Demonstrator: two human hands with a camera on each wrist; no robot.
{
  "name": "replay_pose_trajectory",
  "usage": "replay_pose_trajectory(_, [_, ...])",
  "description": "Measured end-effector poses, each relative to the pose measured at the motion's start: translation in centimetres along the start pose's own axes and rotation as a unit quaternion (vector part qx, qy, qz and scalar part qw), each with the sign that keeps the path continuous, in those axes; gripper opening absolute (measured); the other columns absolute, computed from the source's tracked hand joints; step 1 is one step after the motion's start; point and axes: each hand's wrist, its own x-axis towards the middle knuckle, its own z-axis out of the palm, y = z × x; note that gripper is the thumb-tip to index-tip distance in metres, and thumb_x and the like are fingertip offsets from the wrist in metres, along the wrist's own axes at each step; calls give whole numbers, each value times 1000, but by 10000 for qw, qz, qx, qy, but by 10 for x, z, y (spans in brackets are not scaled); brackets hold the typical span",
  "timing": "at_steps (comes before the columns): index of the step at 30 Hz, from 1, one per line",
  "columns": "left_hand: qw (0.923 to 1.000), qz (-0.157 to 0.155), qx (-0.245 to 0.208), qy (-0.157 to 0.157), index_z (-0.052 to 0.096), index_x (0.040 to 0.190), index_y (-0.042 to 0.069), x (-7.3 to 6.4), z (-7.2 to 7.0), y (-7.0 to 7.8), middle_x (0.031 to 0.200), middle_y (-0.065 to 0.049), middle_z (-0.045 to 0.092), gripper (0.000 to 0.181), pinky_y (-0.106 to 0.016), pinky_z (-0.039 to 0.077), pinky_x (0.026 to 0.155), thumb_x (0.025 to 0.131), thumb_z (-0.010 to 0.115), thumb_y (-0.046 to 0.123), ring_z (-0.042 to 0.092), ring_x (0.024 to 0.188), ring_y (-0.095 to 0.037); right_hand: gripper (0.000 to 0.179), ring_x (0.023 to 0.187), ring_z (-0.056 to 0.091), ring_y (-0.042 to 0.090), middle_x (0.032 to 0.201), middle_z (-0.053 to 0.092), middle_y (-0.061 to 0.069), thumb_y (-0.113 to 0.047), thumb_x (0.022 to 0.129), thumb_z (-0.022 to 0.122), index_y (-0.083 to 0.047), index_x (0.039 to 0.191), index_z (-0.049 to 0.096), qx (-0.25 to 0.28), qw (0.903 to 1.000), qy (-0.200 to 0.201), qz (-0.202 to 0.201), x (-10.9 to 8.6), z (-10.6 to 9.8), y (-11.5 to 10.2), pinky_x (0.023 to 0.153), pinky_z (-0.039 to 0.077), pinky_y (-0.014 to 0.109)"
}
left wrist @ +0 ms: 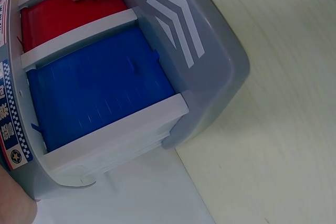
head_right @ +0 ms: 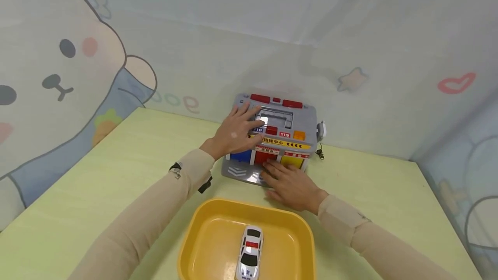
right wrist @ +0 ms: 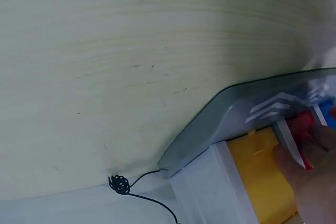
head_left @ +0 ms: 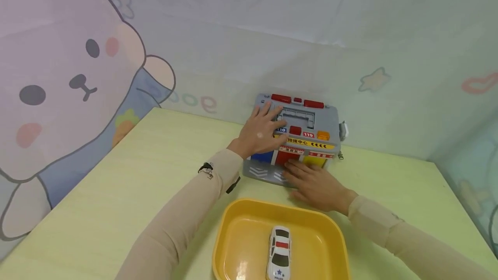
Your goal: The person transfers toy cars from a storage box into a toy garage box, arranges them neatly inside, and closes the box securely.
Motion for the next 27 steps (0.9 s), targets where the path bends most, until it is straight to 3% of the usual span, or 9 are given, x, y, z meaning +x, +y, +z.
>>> replay_pose_trajectory(4, [10000,29,-7,44,58,143,26,-1,2,1,165,-4,29,54,-53,12,126,98,42,51,17,156,-34,49,134,55,30,144,59,10,-39,100,58,-10,138,60,565,9968,522,-206,-1,-11,0,112,43,50])
replay_pose_trajectory(7, [9999,59,-34,106,59,142,26,-1,3,1,164,-5,30,53,-54,14,126,98,42,51,18,155,-34,42,113,65,26,121,70,6,-41,104,48,-8,121,69,732,9855,1463,-458,-1,-27,1,101,53,45])
replay_pose_trajectory(9, [9999,71,-54,135,59,141,26,-1,3,0,164,-5,31,52,-54,14,126,98,43,50,18,155,-34,41,103,68,25,111,72,6,-41,104,49,-7,113,71,816,9728,2104,-520,0,-41,4,95,56,45])
replay_pose_trajectory(11, [9998,86,-46,155,60,141,26,0,3,-1,164,-5,31,52,-54,15,126,98,43,51,18,155,-34,42,105,67,28,112,72,9,-40,105,48,-5,114,71,887,9619,2547,-434,2,-52,10,95,56,48])
replay_pose_trajectory(13, [9998,101,-24,167,60,140,26,0,3,-1,164,-5,31,52,-54,15,126,98,43,51,19,155,-35,38,115,64,33,123,68,13,-34,100,59,-4,122,67,963,9577,2708,-154,3,-63,18,99,52,54])
replay_pose_trajectory(15, [9998,124,-6,184,60,140,26,1,3,0,164,-5,32,52,-54,15,125,98,43,51,19,155,-35,52,128,55,38,140,59,17,-32,94,69,-5,136,58,1075,9570,2686,240,4,-71,29,105,46,60])
replay_pose_trajectory(19, [9996,167,-90,229,61,139,25,3,4,2,164,-6,32,51,-55,15,125,98,43,49,20,154,-36,83,152,22,41,164,26,18,-46,92,67,-11,158,30,1538,9557,2147,1302,3,-79,59,117,24,67])
replay_pose_trajectory(23, [9995,169,-194,207,61,140,25,3,5,3,164,-6,31,51,-55,13,126,98,43,48,19,155,-36,95,156,2,41,168,8,19,-56,92,61,-9,161,14,1997,9453,1486,2108,-2,-70,86,121,10,67])
replay_pose_trajectory(27, [9995,154,-240,135,60,140,25,3,7,2,164,-5,31,51,-54,12,126,98,43,48,19,155,-35,96,155,-2,44,168,4,22,-58,93,57,-4,160,14,2181,9417,902,2396,-6,-53,101,120,8,69])
